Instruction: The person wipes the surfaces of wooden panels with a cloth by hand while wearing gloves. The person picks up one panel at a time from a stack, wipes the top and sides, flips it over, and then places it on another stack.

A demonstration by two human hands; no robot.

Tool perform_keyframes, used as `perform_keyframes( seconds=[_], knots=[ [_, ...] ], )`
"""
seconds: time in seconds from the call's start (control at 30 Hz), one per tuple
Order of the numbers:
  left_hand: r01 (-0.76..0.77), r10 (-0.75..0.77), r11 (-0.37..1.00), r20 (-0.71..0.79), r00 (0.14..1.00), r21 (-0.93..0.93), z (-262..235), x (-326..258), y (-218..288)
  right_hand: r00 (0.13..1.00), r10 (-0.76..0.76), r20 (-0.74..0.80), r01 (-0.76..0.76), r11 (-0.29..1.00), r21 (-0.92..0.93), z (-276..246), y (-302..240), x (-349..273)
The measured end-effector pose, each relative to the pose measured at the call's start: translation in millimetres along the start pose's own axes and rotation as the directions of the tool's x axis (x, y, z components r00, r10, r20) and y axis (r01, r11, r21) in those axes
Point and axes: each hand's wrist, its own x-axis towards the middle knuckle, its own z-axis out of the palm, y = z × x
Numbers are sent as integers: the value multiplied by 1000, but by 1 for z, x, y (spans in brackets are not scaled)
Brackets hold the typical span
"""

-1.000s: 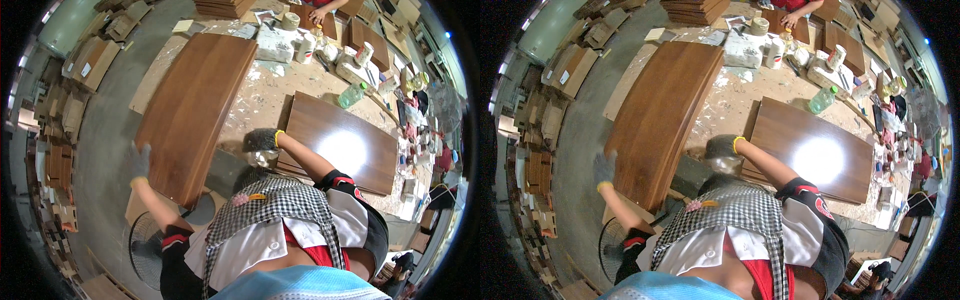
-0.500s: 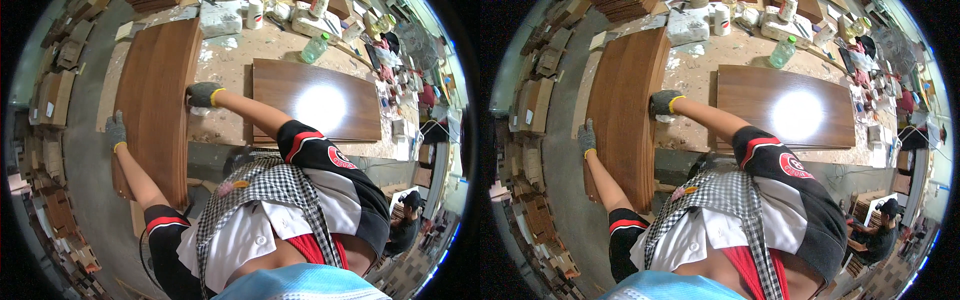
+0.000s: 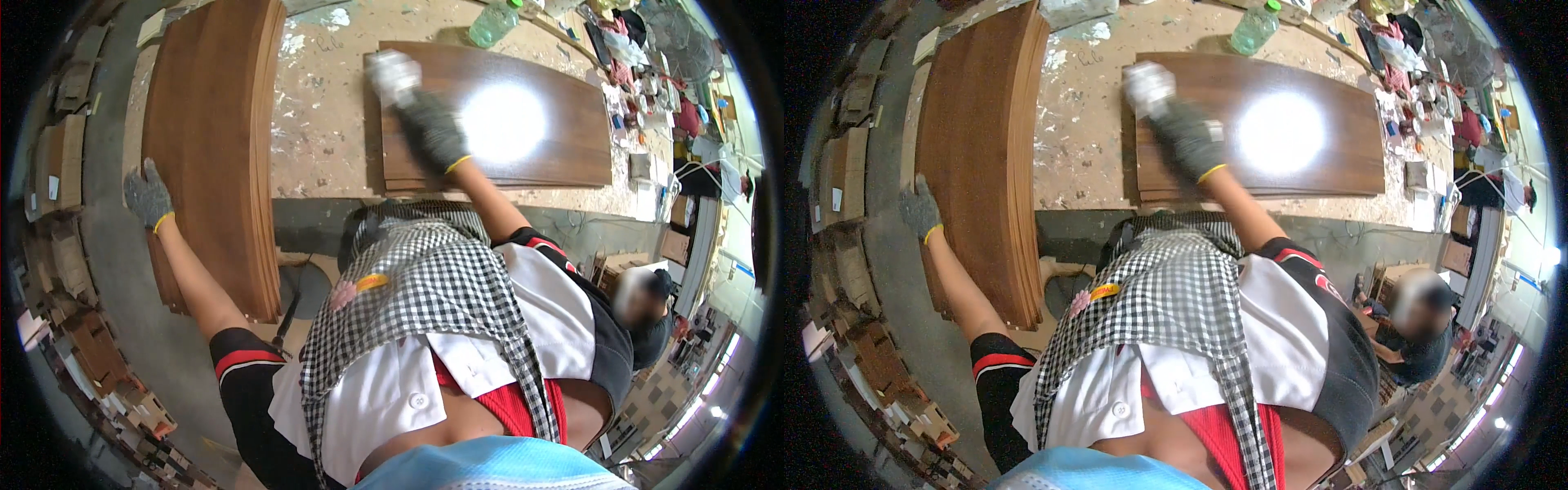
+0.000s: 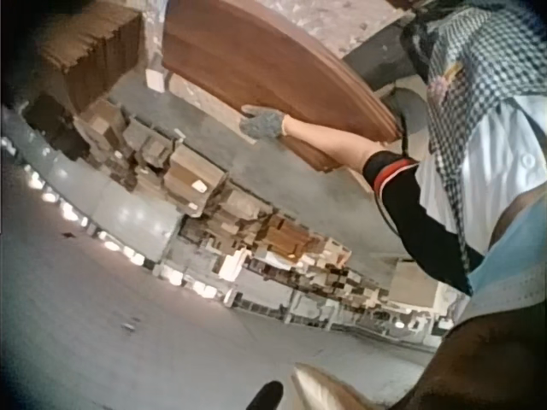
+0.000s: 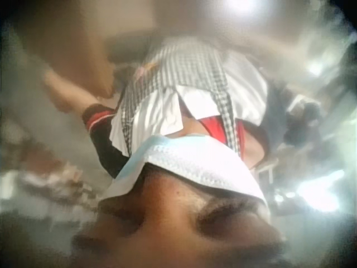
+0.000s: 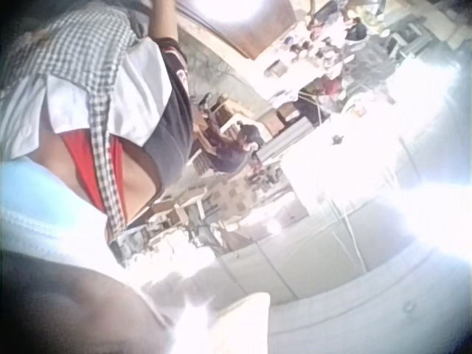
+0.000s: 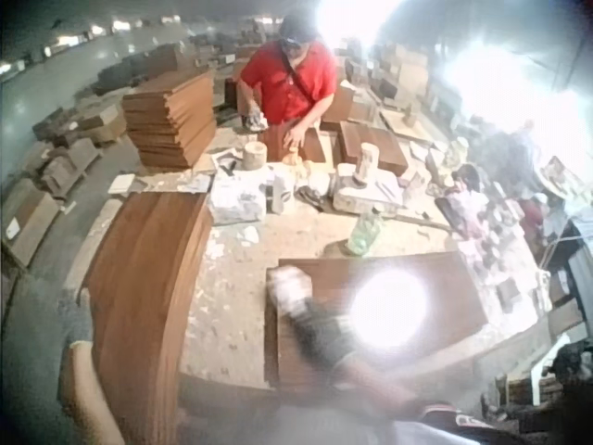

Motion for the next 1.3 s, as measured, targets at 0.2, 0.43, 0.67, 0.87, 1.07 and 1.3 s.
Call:
perform_keyframes(
  seconds=[0.2,0.43,0.67,0.87,1.07,1.3],
  knots=[
    [-363,361,865,-72,930,-346,-53,32,195,580,-592,560,62,717,694,-34,-122,-38],
    [-271,493,609,88,866,-746,-18,-149,374,965,-114,236,67,978,199,-116,-27,-33],
    [-52,231,914,410,883,-402,-5,-306,417,976,-156,-154,186,961,203,-113,103,-155],
    [42,189,903,483,855,-428,-28,-292,420,745,562,-360,-582,811,61,-182,335,-295],
    [147,102,904,538,837,-401,-51,-287,444,446,884,-143,-858,467,212,-198,419,-316],
    [177,38,916,518,854,-359,-37,-311,404,571,802,-176,-802,591,92,-207,402,-339]
  ],
)
